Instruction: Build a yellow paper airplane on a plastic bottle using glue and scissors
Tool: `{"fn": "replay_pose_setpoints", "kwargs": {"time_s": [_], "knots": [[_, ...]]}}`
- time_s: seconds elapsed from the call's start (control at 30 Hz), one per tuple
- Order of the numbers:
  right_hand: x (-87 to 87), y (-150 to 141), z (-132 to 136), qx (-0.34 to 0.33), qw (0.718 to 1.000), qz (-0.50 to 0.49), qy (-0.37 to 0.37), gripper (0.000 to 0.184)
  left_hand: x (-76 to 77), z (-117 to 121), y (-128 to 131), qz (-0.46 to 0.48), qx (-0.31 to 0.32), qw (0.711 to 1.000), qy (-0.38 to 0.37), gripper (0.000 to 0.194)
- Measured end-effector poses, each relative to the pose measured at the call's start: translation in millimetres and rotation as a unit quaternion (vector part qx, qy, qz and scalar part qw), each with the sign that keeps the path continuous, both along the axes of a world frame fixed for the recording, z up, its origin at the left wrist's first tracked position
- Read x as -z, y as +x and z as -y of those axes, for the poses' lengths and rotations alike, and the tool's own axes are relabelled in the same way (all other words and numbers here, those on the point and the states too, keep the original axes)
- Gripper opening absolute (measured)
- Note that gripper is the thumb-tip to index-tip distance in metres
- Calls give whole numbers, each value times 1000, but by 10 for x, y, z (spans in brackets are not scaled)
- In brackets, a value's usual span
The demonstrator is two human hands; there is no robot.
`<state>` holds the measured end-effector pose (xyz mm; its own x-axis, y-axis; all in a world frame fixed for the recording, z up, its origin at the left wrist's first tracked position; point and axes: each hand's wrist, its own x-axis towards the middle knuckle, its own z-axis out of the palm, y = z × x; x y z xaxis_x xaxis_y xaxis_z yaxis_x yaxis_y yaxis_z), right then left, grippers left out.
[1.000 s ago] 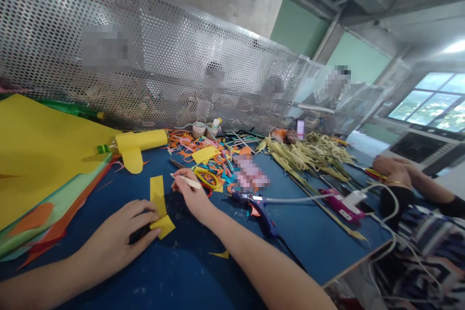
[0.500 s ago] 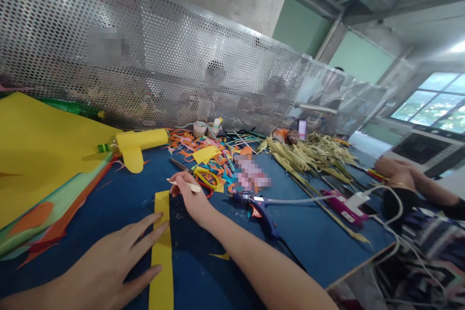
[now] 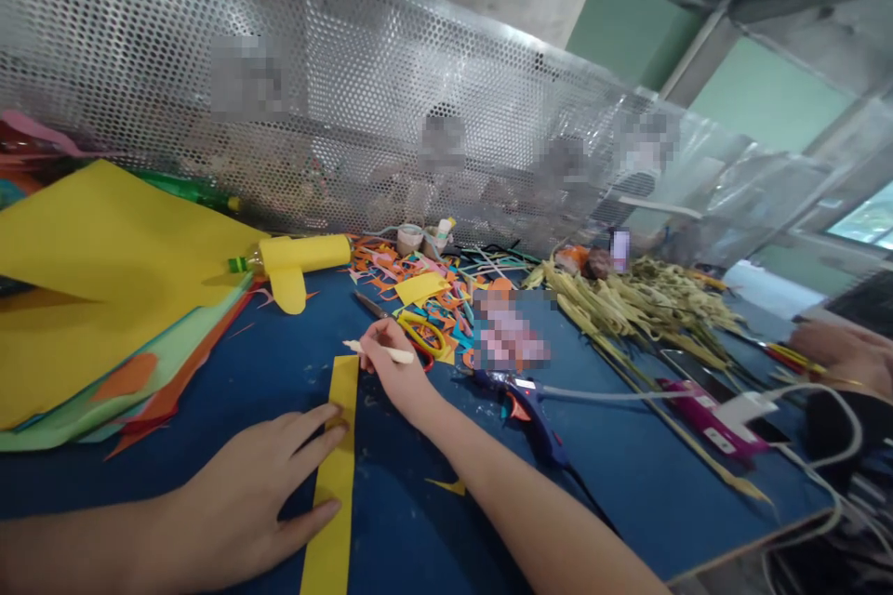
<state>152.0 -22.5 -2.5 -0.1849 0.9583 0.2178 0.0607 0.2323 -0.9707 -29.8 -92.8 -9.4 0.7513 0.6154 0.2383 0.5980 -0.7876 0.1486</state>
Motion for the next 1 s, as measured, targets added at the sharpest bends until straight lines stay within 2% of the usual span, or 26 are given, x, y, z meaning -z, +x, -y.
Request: {"fn": "replay_pose_setpoints", "kwargs": {"time_s": [0.23,0.4,0.63,0.8,1.0], "knots": [[78,20,-15,31,998,51,24,19,-30,8,25,-44,-33,998,-19,48],[135,22,-37,46,993,100,32,22,-78,5,40,-67,-42,996,-35,58],[125,17,-40,47,991,121,36,22,-131,5,58,-82,-55,993,-57,60],[104,2,-22,22,988,144,60,27,-99,18,56,-94,-62,992,-51,61],[126,-16,-26,-10,991,132,22,26,-89,9,65,-97,-62,992,-44,63]]}}
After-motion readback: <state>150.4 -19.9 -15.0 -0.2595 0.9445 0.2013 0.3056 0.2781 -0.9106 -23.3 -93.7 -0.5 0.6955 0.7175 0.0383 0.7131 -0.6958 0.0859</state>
